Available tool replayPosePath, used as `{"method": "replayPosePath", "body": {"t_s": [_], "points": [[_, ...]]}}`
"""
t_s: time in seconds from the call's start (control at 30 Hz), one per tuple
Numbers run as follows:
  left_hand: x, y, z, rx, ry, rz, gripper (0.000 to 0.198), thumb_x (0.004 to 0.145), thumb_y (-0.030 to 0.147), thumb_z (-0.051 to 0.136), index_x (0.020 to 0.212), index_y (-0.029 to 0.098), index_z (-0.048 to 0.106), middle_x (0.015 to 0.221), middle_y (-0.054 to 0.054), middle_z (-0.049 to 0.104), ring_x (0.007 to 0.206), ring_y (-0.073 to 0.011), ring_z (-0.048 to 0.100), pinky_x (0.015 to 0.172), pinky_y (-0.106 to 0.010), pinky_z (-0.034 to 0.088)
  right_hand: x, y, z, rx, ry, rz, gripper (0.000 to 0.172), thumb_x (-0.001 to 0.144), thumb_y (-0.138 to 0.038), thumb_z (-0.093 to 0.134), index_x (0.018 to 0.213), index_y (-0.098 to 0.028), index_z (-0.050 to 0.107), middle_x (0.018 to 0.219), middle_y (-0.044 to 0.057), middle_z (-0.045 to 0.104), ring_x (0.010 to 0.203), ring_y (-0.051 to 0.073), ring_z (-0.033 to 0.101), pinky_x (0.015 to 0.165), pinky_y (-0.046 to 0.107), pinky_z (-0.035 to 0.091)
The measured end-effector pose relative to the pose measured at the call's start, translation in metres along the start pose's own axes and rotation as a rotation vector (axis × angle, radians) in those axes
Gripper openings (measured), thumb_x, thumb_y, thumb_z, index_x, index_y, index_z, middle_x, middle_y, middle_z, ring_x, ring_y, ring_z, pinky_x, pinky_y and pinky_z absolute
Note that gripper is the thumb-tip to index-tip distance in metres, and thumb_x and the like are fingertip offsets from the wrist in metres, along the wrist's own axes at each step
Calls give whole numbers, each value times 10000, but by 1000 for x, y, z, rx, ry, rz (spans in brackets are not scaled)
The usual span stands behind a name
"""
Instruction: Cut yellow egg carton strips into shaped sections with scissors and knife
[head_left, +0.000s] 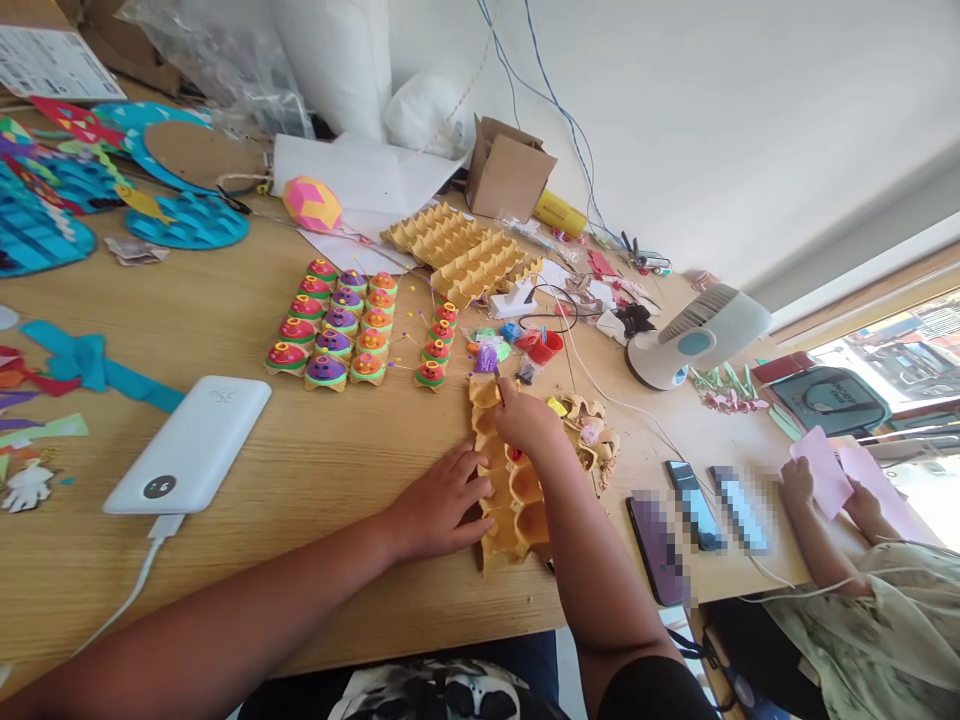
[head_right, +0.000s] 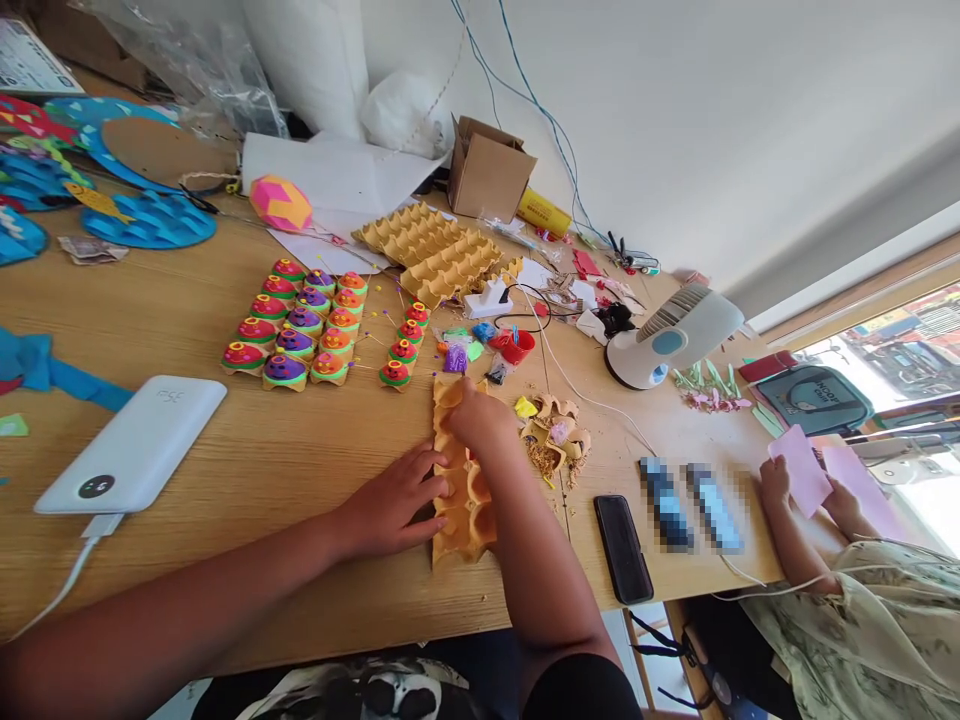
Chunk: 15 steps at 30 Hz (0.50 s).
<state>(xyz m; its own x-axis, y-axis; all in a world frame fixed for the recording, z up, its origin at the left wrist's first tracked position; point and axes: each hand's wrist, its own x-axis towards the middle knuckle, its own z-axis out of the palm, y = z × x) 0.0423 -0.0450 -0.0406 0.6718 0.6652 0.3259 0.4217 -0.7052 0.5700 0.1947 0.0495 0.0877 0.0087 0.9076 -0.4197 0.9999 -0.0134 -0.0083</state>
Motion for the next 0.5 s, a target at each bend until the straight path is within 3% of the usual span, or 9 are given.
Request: {"method": "replayPosePath", "body": {"t_s": [0.23, 0.4, 0.5], "points": [[0, -1, 2, -18, 3, 2, 228, 922, 381, 714, 1059, 213, 644, 1322, -136, 535, 1423, -390, 415, 1190, -602, 432, -17, 12, 15, 42, 65, -11, 612, 1056, -344, 356, 1662, -277, 301, 1289, 120, 769, 1159, 301, 743, 884, 377, 542], [-2, -2, 3, 13, -14, 0, 280, 926, 420, 717, 1097, 204, 664, 1362, -158, 523, 1472, -425, 370, 1197, -625, 421, -40, 27, 29, 157, 222, -11, 638, 1082, -356, 357, 1703, -347, 213, 1351, 72, 747, 1146, 254, 740, 878, 327, 527], [-3, -2, 3, 1, -31, -20, 294, 936, 448, 706, 1113, 215, 674, 1409, -156, 515, 1496, -432, 349, 1214, -641, 399, -48, 26, 32, 104, 179, 18, 633, 1082, -330, 350, 1704, -341, 234, 1319, 76, 761, 1098, 251, 753, 859, 330, 529]]}}
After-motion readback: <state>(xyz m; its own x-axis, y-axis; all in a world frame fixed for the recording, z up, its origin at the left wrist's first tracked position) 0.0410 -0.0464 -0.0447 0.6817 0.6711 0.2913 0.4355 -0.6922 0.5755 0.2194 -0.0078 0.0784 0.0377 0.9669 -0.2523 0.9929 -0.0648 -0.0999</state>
